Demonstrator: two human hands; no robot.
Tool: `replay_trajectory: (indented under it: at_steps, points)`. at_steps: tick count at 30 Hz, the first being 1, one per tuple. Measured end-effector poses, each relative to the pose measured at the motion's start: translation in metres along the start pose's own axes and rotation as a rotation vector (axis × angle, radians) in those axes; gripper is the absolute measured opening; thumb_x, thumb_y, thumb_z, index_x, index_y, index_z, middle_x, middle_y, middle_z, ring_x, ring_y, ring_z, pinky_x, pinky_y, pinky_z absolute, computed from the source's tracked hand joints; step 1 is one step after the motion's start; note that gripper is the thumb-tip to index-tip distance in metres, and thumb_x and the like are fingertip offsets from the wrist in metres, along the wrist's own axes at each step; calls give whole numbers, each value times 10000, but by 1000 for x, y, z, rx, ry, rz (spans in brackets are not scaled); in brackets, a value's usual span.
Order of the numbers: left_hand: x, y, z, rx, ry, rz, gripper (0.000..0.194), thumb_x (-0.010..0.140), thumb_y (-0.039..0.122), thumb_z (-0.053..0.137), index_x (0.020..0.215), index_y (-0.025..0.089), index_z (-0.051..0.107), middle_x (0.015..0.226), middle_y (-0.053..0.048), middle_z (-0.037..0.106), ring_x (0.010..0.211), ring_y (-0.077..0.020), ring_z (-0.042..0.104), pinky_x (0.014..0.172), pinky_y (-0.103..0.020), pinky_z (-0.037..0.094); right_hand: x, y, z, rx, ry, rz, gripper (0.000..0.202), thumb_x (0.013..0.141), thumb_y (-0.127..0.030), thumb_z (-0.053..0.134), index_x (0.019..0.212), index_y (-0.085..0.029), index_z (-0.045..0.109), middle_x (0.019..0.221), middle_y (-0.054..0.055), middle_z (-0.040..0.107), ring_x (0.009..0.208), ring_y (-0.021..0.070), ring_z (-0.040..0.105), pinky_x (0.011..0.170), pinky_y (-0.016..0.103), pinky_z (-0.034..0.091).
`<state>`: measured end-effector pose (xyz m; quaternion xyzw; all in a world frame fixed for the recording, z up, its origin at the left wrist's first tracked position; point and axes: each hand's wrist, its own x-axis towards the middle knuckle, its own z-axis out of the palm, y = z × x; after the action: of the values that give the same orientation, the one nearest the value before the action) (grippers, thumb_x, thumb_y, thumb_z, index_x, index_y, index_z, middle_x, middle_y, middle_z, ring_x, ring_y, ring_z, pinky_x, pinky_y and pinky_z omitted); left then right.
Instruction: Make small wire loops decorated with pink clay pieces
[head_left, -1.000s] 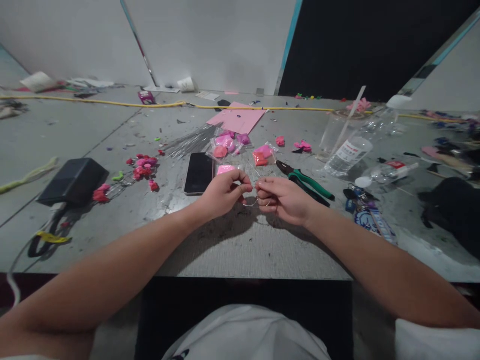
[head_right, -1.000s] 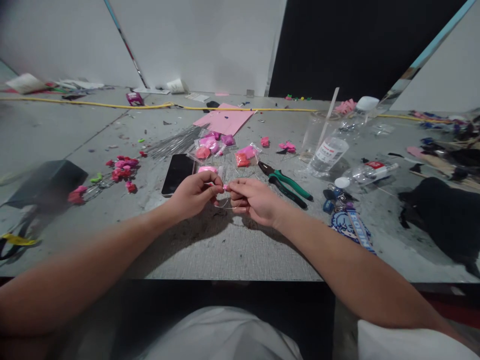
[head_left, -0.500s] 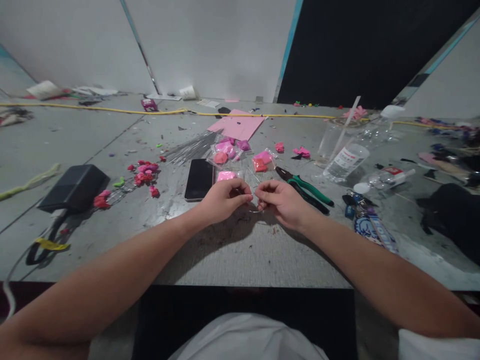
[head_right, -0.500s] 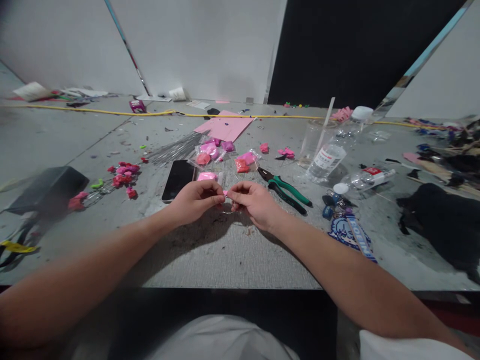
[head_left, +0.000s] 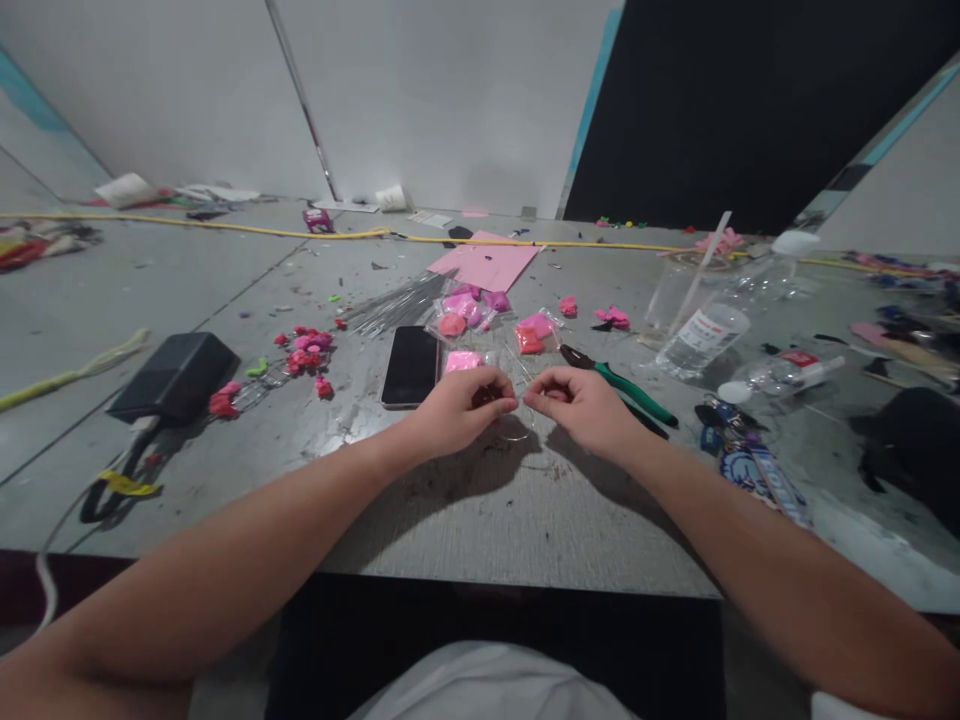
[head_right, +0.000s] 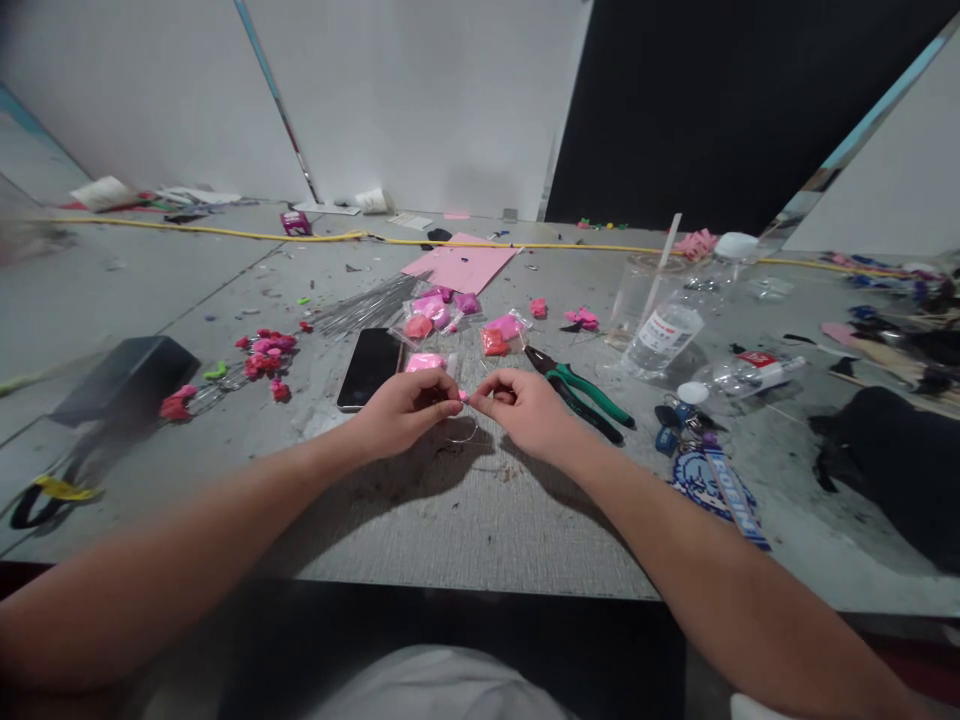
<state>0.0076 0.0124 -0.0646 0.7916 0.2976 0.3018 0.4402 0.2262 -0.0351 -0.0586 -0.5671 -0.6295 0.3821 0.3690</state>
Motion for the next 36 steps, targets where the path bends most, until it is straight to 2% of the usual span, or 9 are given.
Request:
replay_trajectory:
  at_steps: [5,8,12,17,20,25,30,32,36]
  points:
    - [1,2,-1,54,-16,54,120,971,272,670,916,167,692,681,15,637,621,-118,576,604,-242,414,-3,-4,-4,-313,30,-254,200,970,-373,690,849,-214,669,806,20,592,728,184,517,674,343,380]
    - [1,1,-2,88,-14,55,128,978,271,669,926,165,716,669,13,639,617,-119,568,600,-242,406,-4,-4,-4,-368,21,-313,217,995,-362,667,838,-212,653,843,39,621,780,203,555,714,354,392]
    - [0,1,0,113,-21,63,124,976,256,659,947,164,735,676,8,646,613,-116,562,585,-237,401,-4,-3,0,-222,-72,-187,202,986,-366,636,863,-211,677,810,34,666,724,188,555,682,345,386]
    - [-2,4,1,-3,-45,43,145,963,301,680,933,162,705,681,14,636,576,-101,541,540,-223,392,-5,-7,1,101,-169,39,246,898,-439,702,824,-213,639,631,-42,502,545,127,407,542,300,282]
    - [-3,5,0,-43,-41,33,154,944,299,693,869,166,671,657,23,606,562,-89,507,516,-208,368,-6,-8,1,153,-206,67,264,866,-447,750,845,-213,630,636,-58,492,521,108,380,519,286,267]
    - [-3,5,2,-82,-28,-49,202,917,275,699,776,174,596,631,29,589,528,-87,565,493,-195,415,-12,-7,6,-46,-50,-125,148,872,-328,730,858,-196,665,703,-26,575,620,129,492,579,292,366]
    - [-6,10,9,-145,-25,-150,144,935,306,681,901,174,635,750,14,648,575,-118,665,538,-233,546,-22,-14,14,-204,120,-263,60,868,-230,679,824,-190,673,693,-9,599,632,137,526,608,305,410]
    - [-7,11,10,-125,-26,-144,129,951,300,650,931,173,652,766,13,641,573,-112,648,537,-230,535,-23,-16,15,-126,128,-177,70,850,-257,701,829,-192,688,678,-8,604,603,137,531,572,299,419]
    - [-6,10,10,-40,38,-61,99,948,237,604,869,179,614,690,32,554,555,-100,553,511,-215,438,-21,-24,11,292,-10,153,207,824,-388,758,795,-195,691,596,-37,544,473,120,484,430,282,460]
